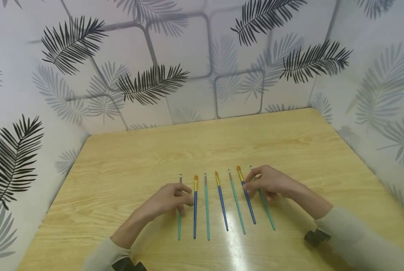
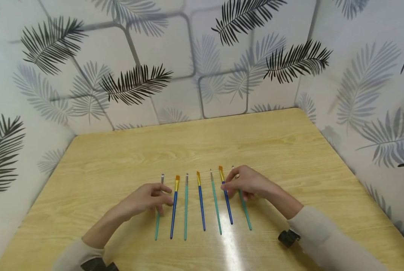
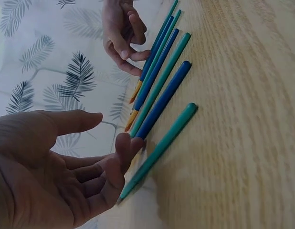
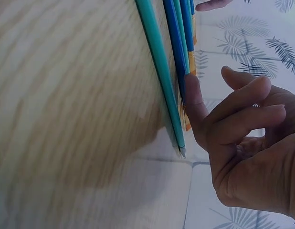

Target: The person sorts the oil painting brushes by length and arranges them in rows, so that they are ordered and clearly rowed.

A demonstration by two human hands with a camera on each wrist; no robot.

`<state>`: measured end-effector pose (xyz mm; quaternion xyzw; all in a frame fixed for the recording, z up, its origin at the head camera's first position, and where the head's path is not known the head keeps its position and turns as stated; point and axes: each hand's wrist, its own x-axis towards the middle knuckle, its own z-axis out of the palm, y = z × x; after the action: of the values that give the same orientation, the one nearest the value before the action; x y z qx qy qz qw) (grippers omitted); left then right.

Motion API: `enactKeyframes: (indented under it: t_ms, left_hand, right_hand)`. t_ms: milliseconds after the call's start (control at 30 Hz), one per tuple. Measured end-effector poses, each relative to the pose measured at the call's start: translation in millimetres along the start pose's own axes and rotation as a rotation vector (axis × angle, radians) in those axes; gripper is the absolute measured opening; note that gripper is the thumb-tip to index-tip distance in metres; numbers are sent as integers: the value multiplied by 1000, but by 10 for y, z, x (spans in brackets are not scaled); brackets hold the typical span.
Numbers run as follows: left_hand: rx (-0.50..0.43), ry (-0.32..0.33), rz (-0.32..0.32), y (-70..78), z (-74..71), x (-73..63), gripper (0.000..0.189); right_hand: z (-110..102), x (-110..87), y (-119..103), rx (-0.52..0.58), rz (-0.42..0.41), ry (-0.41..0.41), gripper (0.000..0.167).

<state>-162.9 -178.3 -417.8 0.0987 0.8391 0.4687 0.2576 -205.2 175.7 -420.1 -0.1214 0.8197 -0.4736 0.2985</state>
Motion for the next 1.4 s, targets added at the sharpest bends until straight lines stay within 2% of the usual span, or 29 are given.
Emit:
enactKeyframes:
  t_ms: [200, 467, 800, 1100, 1400]
  left_hand:
    - [93, 39, -9, 56, 58, 27, 45]
    - [219, 69, -11, 123, 137, 79, 46]
    - [262, 76, -13, 178, 142, 87, 44]
    - [303, 98, -20, 213, 157, 119, 46]
    - [369, 130, -30, 247, 216, 174, 48]
  right_hand:
    - [43, 22, 21, -25, 19, 17, 35]
    - [91, 42, 2, -47, 23, 48, 30]
    - [107, 138, -32, -142, 15, 96, 23]
    - [75, 188, -67, -181, -13, 78, 19]
    - [78, 201, -130, -210, 18, 89, 20]
